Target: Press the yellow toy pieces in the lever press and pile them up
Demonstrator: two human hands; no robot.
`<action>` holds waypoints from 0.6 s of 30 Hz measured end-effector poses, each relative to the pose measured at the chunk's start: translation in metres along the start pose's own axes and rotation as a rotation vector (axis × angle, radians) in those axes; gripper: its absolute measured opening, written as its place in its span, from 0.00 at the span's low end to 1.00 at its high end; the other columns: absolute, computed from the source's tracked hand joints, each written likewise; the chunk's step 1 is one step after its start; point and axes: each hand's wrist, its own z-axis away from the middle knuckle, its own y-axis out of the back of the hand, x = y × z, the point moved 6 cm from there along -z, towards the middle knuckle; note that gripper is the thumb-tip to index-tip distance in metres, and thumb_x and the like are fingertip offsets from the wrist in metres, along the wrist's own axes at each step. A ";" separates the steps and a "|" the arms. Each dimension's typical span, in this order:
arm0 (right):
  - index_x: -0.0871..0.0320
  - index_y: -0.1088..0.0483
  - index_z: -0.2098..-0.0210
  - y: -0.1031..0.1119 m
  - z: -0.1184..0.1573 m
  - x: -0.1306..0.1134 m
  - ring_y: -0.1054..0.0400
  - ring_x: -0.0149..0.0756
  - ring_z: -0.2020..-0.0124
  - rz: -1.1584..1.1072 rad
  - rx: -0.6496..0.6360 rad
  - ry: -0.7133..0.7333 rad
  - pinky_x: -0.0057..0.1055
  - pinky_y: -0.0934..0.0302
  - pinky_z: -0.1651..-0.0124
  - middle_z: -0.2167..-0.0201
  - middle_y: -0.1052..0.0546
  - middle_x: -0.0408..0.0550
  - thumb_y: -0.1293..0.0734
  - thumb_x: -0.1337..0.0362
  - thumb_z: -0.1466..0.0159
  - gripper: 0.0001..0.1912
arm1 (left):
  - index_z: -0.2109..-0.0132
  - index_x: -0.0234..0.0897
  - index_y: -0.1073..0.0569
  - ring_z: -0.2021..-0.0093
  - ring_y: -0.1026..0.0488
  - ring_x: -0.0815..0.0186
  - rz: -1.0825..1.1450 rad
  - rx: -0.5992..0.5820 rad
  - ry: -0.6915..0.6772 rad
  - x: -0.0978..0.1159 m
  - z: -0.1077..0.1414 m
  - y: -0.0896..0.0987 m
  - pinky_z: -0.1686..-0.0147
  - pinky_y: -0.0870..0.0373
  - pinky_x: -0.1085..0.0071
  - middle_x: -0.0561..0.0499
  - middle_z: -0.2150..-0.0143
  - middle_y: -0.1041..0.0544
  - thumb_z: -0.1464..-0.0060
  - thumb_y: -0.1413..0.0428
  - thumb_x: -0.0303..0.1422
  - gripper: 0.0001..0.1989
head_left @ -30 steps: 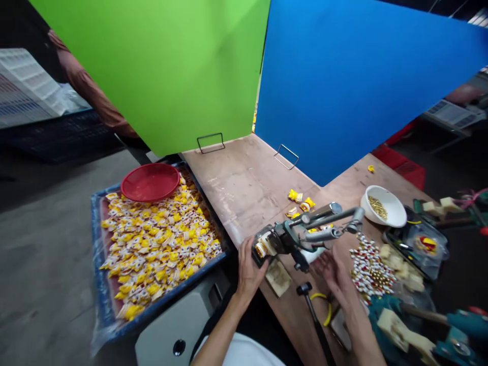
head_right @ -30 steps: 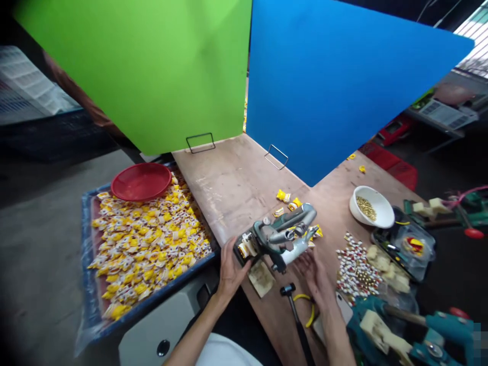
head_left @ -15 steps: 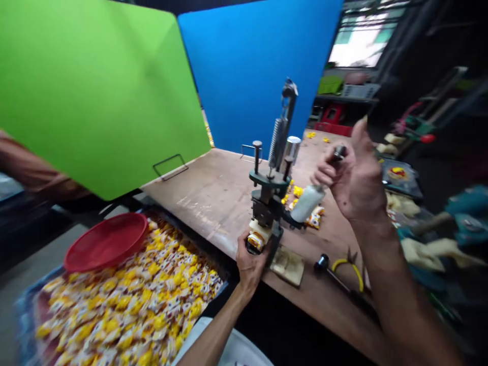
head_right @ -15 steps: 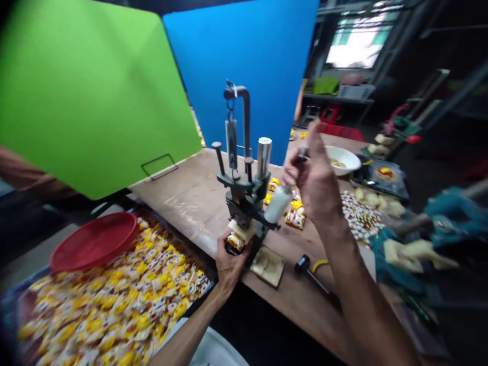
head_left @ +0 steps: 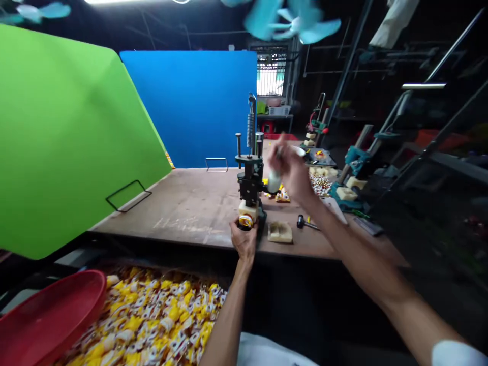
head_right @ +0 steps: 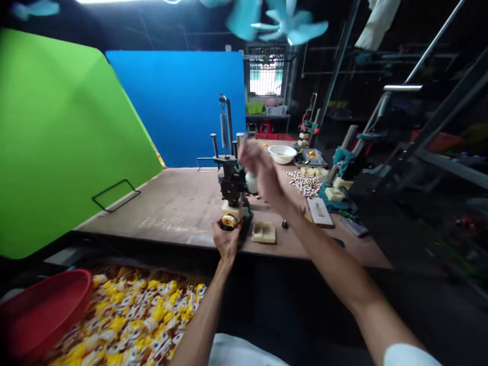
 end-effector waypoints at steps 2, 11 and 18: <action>0.53 0.34 0.67 0.034 -0.058 0.016 0.40 0.28 0.75 -0.081 0.084 -0.154 0.25 0.36 0.70 0.76 0.37 0.36 0.37 0.27 0.30 0.34 | 0.42 0.43 0.30 0.51 0.16 0.50 -0.043 0.049 0.012 -0.003 -0.003 0.009 0.51 0.22 0.57 0.43 0.51 0.16 0.49 0.26 0.48 0.34; 0.59 0.29 0.62 0.165 -0.007 0.189 0.26 0.37 0.63 0.403 0.169 -0.559 0.36 0.28 0.53 0.64 0.21 0.51 0.34 0.37 0.26 0.29 | 0.37 0.41 0.26 0.39 0.21 0.47 -0.072 0.017 -0.274 0.014 -0.005 0.048 0.36 0.25 0.50 0.38 0.41 0.19 0.40 0.30 0.48 0.30; 0.54 0.20 0.45 0.194 0.028 0.201 0.32 0.54 0.32 0.793 -0.007 -0.382 0.44 0.40 0.27 0.36 0.23 0.55 0.12 0.67 0.57 0.40 | 0.50 0.38 0.21 0.58 0.18 0.56 0.040 0.061 -0.030 0.029 -0.017 0.067 0.53 0.18 0.59 0.45 0.56 0.17 0.46 0.29 0.47 0.23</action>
